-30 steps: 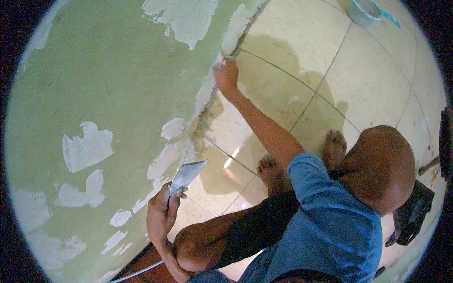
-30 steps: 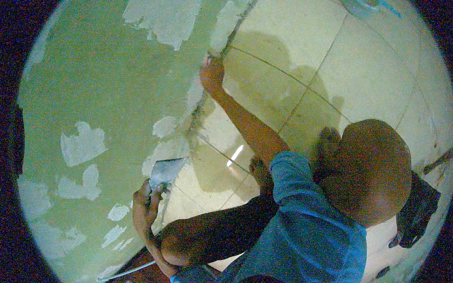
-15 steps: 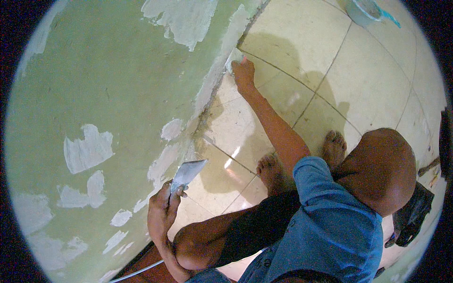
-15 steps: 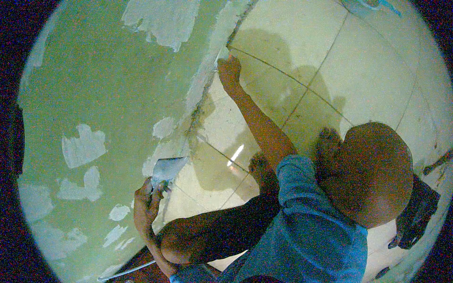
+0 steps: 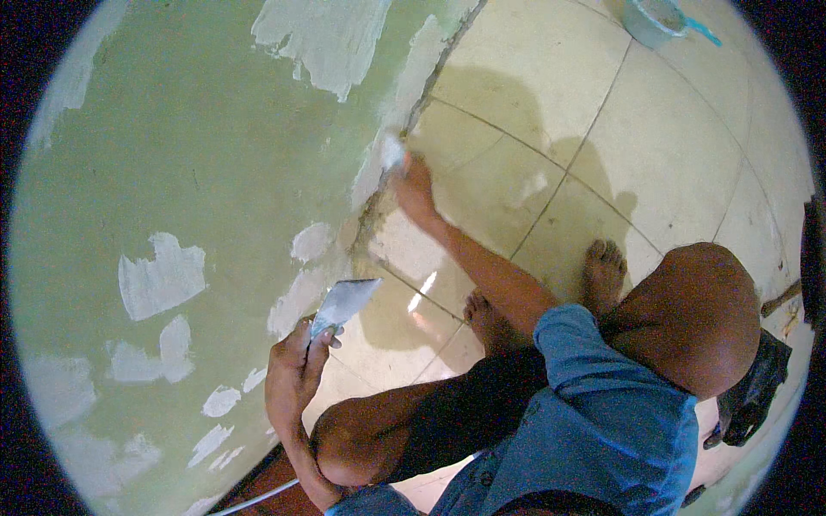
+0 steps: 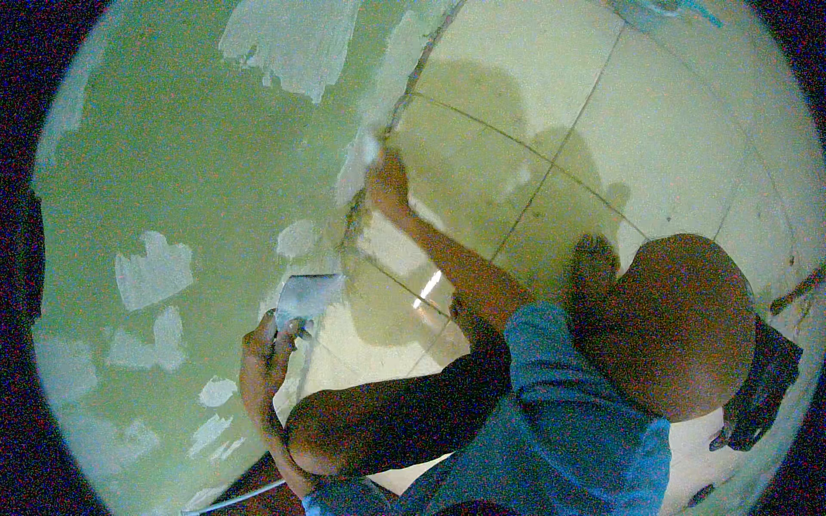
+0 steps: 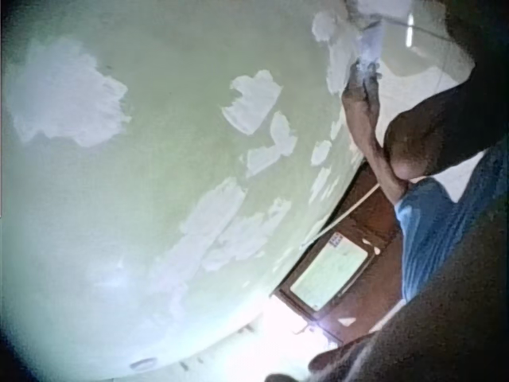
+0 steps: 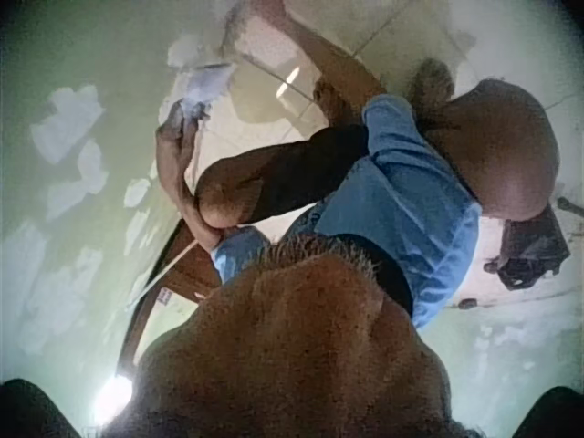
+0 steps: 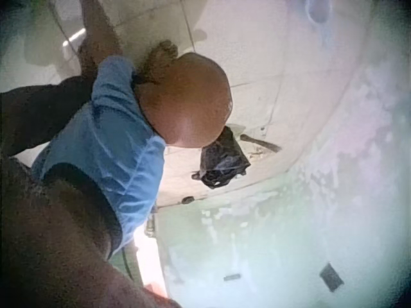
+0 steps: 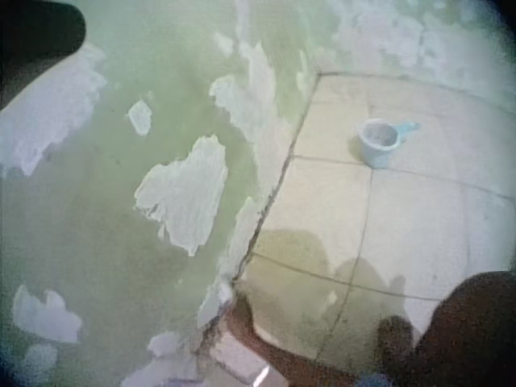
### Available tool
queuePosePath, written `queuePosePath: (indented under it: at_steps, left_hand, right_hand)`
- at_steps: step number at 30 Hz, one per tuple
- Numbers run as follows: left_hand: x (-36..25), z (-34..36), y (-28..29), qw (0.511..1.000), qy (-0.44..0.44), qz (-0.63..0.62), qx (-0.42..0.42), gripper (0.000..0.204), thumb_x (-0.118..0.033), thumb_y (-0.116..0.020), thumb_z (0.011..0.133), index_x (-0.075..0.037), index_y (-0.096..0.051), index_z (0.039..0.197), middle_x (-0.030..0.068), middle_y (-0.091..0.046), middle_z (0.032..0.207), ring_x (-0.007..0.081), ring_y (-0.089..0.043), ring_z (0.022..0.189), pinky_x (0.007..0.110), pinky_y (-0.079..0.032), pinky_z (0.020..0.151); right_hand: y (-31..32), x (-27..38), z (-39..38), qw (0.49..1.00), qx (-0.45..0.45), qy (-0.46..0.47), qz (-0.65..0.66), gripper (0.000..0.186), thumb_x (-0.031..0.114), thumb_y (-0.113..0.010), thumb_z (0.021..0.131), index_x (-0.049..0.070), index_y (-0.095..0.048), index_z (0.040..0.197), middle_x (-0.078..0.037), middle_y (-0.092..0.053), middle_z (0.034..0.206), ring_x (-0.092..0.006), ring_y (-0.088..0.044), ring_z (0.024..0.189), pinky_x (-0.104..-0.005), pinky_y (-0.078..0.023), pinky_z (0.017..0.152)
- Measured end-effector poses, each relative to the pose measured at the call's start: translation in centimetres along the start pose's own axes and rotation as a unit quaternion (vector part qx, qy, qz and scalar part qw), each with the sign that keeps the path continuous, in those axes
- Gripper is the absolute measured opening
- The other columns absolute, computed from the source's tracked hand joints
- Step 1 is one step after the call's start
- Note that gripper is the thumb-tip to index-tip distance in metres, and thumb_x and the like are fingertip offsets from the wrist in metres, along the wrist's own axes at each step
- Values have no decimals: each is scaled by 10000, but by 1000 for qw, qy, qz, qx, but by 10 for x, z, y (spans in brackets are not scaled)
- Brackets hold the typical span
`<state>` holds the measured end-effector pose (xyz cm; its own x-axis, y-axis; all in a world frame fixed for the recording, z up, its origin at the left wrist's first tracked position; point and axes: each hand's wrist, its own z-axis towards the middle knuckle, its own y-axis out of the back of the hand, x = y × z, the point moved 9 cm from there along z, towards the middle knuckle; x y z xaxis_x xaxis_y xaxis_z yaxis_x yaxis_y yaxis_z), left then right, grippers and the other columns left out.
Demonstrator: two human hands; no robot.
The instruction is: The person applies a white substance from a container onto a wall using a putty knife and a smaller scraper.
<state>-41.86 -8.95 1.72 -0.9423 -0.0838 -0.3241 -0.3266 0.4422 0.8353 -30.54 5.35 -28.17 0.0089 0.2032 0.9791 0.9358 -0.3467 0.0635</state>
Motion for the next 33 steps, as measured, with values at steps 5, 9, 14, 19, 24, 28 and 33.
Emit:
queuePosePath:
  at_steps: [5,9,14,19,24,28,33]
  left_hand:
    - [-8,9,-10,999,-4,-38,39,143,-126,-530,925,-5,-590,969,106,-631,719,160,-518,559,289,-444,560]
    - [20,-9,-4,1000,15,-19,9,135,-120,-529,924,-3,-585,958,107,-636,723,161,-527,570,288,-446,564]
    - [10,3,-8,999,2,-16,29,131,-120,-525,925,-4,-579,950,111,-644,733,175,-561,592,294,-453,575]
    - [15,3,-11,999,18,0,27,130,-116,-525,922,-9,-582,968,114,-652,748,201,-596,619,301,-472,610]
    - [12,1,-7,999,-6,-5,32,137,-109,-525,917,-14,-583,996,108,-653,749,221,-610,625,312,-481,617]
    - [-2,15,-3,999,-46,13,25,138,-110,-521,918,-23,-586,1003,114,-650,747,223,-615,624,313,-482,611]
    - [-9,15,-8,999,-32,12,34,140,-146,-531,925,-27,-579,981,112,-657,742,212,-625,635,319,-486,612]
  right_hand:
    - [27,-90,130,982,-182,-41,40,123,80,-607,714,-39,-575,715,-162,-585,644,-322,-578,576,-424,-439,554]
    - [-25,31,79,991,-115,41,-50,154,50,-609,698,-62,-583,800,-207,-597,736,-373,-590,699,-443,-460,651]
    - [4,58,18,992,-90,85,1,304,49,-601,699,-62,-572,981,-255,-584,926,-388,-569,907,-454,-438,802]
    - [23,-5,66,990,-136,25,7,479,8,-582,680,-51,-535,1153,-238,-580,1015,-406,-527,1005,-454,-409,876]
    - [-25,44,35,979,-103,101,-147,636,23,-565,725,-43,-393,1334,-272,-556,1095,-457,-420,1146,-435,-361,987]
    - [-27,31,-21,989,-1,146,-29,448,57,-549,771,-88,-497,1192,-283,-573,1028,-429,-517,1007,-448,-405,916]
    - [20,-31,49,990,-88,-70,-83,193,111,-567,788,-59,-590,876,-275,-587,859,-376,-575,859,-479,-440,761]
